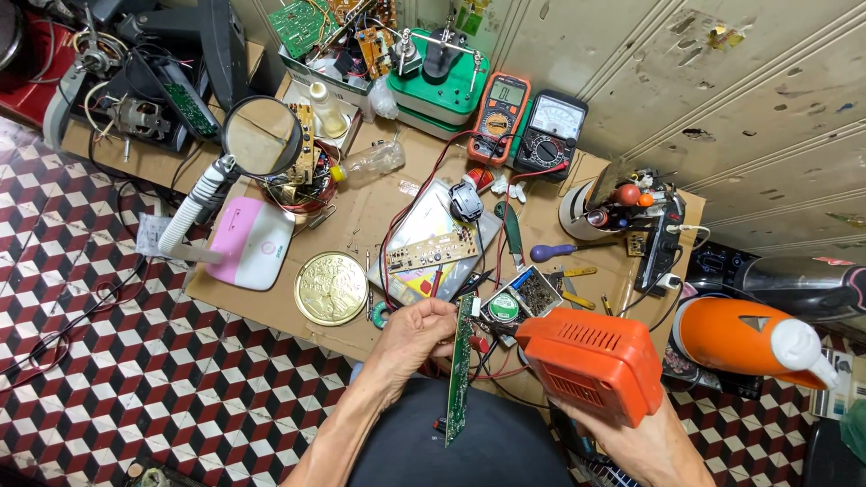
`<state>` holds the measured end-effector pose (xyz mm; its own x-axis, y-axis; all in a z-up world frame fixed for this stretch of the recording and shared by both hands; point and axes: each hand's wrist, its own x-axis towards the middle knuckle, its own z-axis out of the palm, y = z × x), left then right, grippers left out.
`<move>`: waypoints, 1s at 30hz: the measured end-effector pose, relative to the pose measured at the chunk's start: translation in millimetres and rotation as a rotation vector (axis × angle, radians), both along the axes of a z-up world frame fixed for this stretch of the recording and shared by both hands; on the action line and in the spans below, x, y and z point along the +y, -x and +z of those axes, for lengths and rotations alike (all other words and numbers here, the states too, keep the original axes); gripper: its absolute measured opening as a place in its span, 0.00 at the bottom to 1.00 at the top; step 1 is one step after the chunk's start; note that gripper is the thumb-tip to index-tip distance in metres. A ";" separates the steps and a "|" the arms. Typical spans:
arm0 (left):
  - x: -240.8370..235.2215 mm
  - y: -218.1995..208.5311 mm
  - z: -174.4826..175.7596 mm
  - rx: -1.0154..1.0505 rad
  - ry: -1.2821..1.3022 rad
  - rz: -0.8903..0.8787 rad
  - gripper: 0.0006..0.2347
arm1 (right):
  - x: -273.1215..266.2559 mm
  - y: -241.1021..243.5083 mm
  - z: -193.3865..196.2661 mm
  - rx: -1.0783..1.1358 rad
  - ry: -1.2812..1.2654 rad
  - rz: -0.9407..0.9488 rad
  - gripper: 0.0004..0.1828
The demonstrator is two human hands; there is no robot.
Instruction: The person uses a heat gun to apply heat to a green circuit board held in their hands. They repeatedly flip the board over to heat different sides and components while working at a cluttered electronics workbench.
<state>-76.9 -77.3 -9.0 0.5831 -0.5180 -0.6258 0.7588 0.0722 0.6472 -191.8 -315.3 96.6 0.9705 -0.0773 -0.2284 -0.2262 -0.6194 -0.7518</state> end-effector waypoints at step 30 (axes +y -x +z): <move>-2.9 1.7 -5.5 0.042 0.022 0.002 0.07 | 2.1 2.6 0.8 0.333 -0.129 -0.273 0.35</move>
